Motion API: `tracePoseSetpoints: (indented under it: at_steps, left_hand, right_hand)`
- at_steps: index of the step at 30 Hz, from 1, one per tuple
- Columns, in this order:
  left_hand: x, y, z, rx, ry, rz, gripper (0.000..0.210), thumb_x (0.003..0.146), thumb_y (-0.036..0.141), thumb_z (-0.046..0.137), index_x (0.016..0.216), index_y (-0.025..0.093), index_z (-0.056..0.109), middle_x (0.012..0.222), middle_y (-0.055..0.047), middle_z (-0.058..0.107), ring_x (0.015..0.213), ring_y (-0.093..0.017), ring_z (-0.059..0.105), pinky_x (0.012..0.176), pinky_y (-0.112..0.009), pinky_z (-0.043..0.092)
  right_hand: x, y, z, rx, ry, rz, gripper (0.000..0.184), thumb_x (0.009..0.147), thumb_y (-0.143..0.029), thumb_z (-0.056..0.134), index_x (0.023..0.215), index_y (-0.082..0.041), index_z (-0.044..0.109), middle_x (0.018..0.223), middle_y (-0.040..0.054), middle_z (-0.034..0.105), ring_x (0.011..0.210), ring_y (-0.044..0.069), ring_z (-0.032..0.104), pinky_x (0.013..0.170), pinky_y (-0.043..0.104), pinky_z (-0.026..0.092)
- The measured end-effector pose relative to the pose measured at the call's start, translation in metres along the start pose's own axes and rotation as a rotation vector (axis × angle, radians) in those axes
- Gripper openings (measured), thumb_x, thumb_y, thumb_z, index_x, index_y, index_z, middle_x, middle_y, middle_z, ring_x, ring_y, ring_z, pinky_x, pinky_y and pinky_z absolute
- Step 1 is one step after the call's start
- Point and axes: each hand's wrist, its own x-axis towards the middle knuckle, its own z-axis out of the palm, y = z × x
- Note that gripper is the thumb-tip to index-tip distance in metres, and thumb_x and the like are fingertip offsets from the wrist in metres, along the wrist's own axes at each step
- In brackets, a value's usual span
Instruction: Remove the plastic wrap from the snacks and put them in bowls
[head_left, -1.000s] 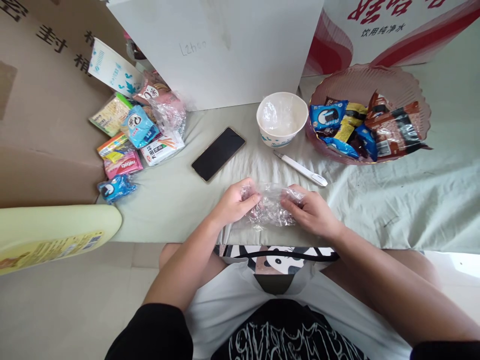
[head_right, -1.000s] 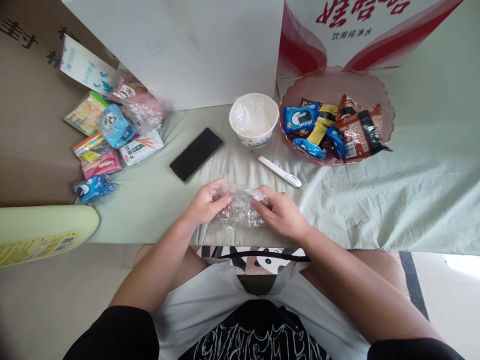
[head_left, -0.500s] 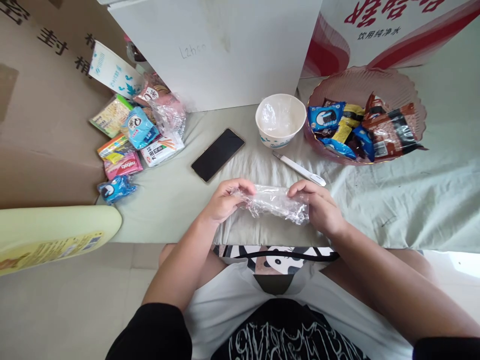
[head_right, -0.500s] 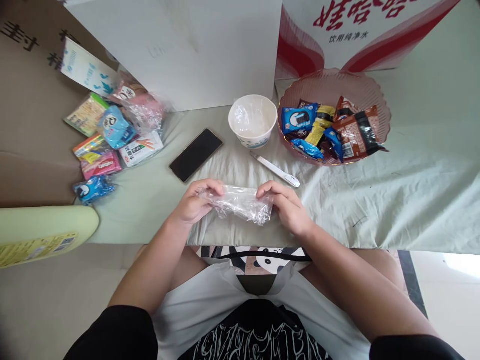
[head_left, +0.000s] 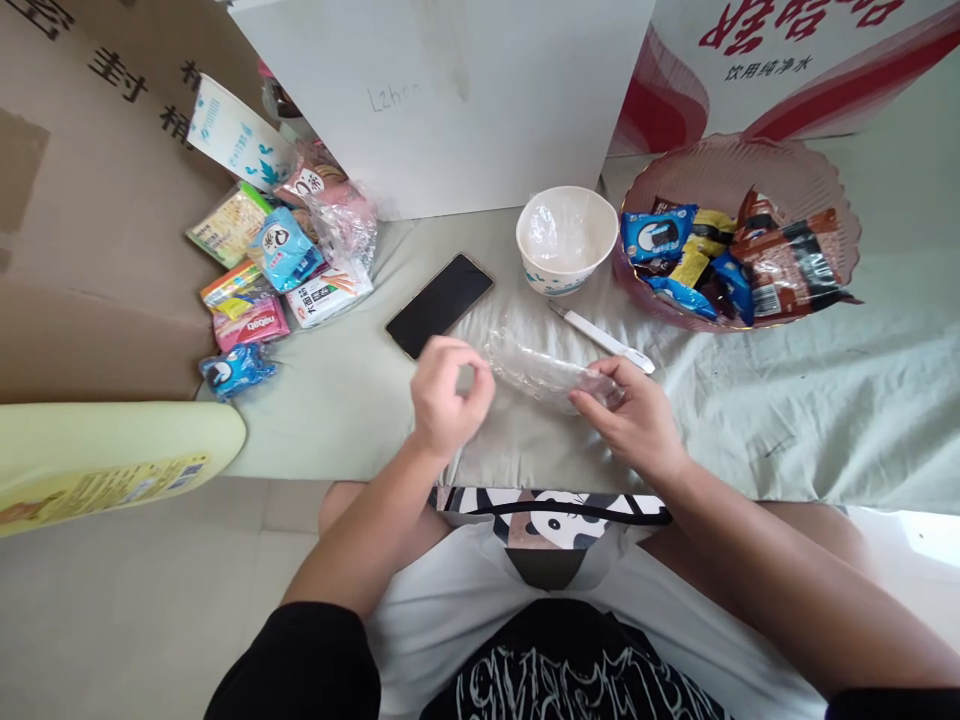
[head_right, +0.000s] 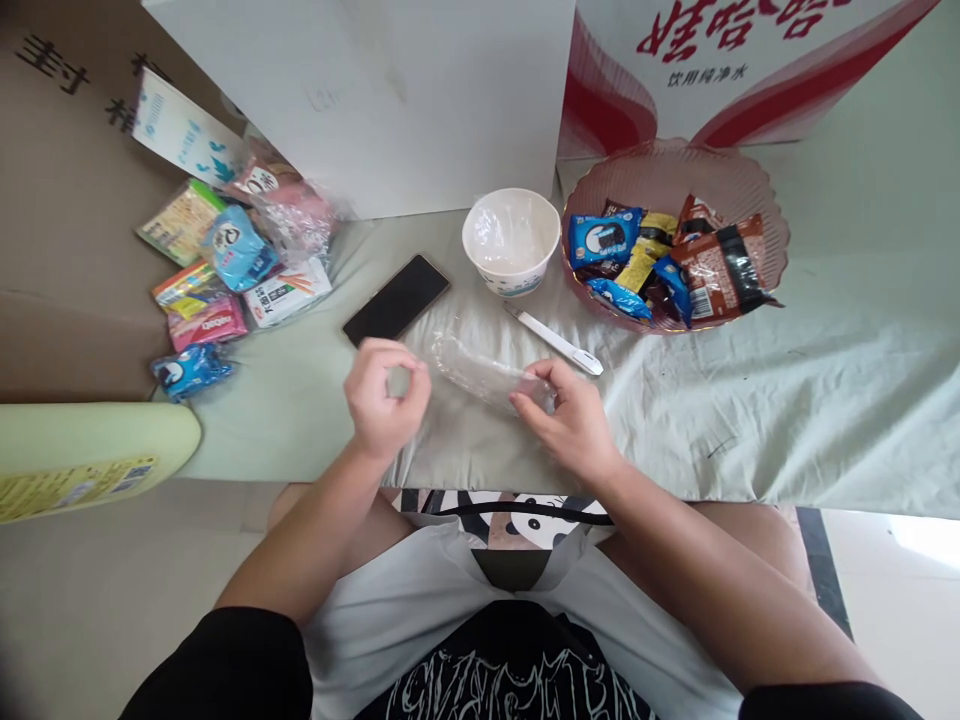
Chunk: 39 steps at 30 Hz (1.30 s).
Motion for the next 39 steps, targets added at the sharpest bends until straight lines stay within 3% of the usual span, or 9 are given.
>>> tracePoseSetpoints:
  at_steps: [5,9,13,17,23,26,29,34,39]
  left_hand:
    - [-0.014,0.010,0.014,-0.400,-0.580,-0.071,0.048,0.080,0.045,0.075,0.118,0.019,0.063,0.116,-0.012,0.069,0.105,-0.027,0.066,0.090,-0.038,0.054]
    - [-0.012,0.005,0.017,-0.618,-0.715,-0.328,0.050,0.080,0.055,0.075,0.113,0.018,0.067,0.100,-0.009,0.072,0.087,-0.021,0.068,0.076,-0.031,0.054]
    - [0.000,0.000,0.010,-0.603,-0.509,-0.468,0.045,0.074,0.059,0.078,0.090,0.018,0.068,0.080,-0.003,0.069,0.071,-0.015,0.063,0.066,-0.027,0.051]
    - [0.015,-0.011,-0.004,-0.600,-0.105,-0.512,0.047,0.063,0.054,0.086,0.077,0.021,0.055,0.068,0.004,0.058,0.060,-0.011,0.055,0.061,-0.025,0.048]
    - [0.027,-0.014,-0.010,-0.288,0.275,-0.260,0.034,0.070,0.033,0.079,0.069,0.020,0.047,0.071,0.004,0.051,0.064,-0.009,0.049,0.064,-0.023,0.043]
    - [0.052,0.008,-0.001,-0.013,0.300,-0.117,0.028,0.071,0.017,0.071,0.066,0.021,0.044,0.063,0.006,0.043,0.057,-0.010,0.041,0.057,-0.023,0.036]
    - [0.104,0.036,0.021,0.260,0.100,0.014,0.030,0.066,0.010,0.068,0.062,0.022,0.040,0.060,0.005,0.040,0.058,-0.012,0.041,0.062,-0.027,0.037]
    - [0.194,0.062,0.081,0.824,-0.575,-0.042,0.018,0.060,0.012,0.069,0.067,0.021,0.056,0.069,-0.005,0.061,0.084,-0.028,0.064,0.081,-0.034,0.045]
    - [0.226,0.072,0.119,1.042,-1.149,-0.102,0.031,0.062,0.029,0.065,0.090,0.019,0.076,0.092,-0.007,0.075,0.094,-0.028,0.067,0.086,-0.033,0.050]
  right_hand:
    - [-0.005,-0.003,0.008,0.137,-0.286,-0.247,0.019,0.090,-0.035,0.063,0.080,-0.023,0.053,0.086,0.0042,0.064,0.082,0.019,0.060,0.076,0.034,0.048]
    - [-0.006,-0.006,0.006,0.323,-0.458,-0.141,0.023,0.094,-0.047,0.060,0.089,-0.024,0.056,0.090,0.0038,0.065,0.083,0.019,0.061,0.076,0.035,0.051]
    - [-0.001,-0.004,0.001,0.355,-0.353,-0.061,0.024,0.095,-0.046,0.057,0.103,-0.025,0.063,0.107,0.0068,0.071,0.100,0.022,0.066,0.086,0.038,0.052]
    - [0.004,-0.001,-0.004,0.093,-0.115,-0.013,0.015,0.091,-0.032,0.056,0.097,-0.021,0.064,0.088,0.0042,0.070,0.077,0.018,0.062,0.072,0.032,0.050]
    - [0.009,-0.007,-0.011,0.078,-0.178,-0.208,0.013,0.089,-0.023,0.050,0.089,-0.021,0.062,0.084,0.0047,0.068,0.075,0.017,0.061,0.068,0.029,0.048]
    - [0.014,-0.007,-0.015,0.088,-0.198,-0.219,0.014,0.089,-0.022,0.049,0.090,-0.020,0.062,0.085,0.0050,0.068,0.074,0.017,0.060,0.067,0.029,0.047]
    - [0.019,-0.007,-0.019,0.119,-0.177,-0.224,0.014,0.090,-0.021,0.048,0.091,-0.020,0.062,0.084,0.0045,0.067,0.075,0.017,0.060,0.070,0.029,0.046]
    - [0.022,-0.010,-0.026,0.125,-0.199,-0.173,0.013,0.089,-0.019,0.051,0.095,-0.020,0.062,0.086,0.0028,0.067,0.073,0.015,0.060,0.070,0.028,0.044]
    - [0.021,-0.013,-0.029,0.088,-0.253,-0.188,0.015,0.091,-0.020,0.052,0.102,-0.020,0.062,0.088,0.0018,0.068,0.073,0.015,0.059,0.071,0.028,0.042]
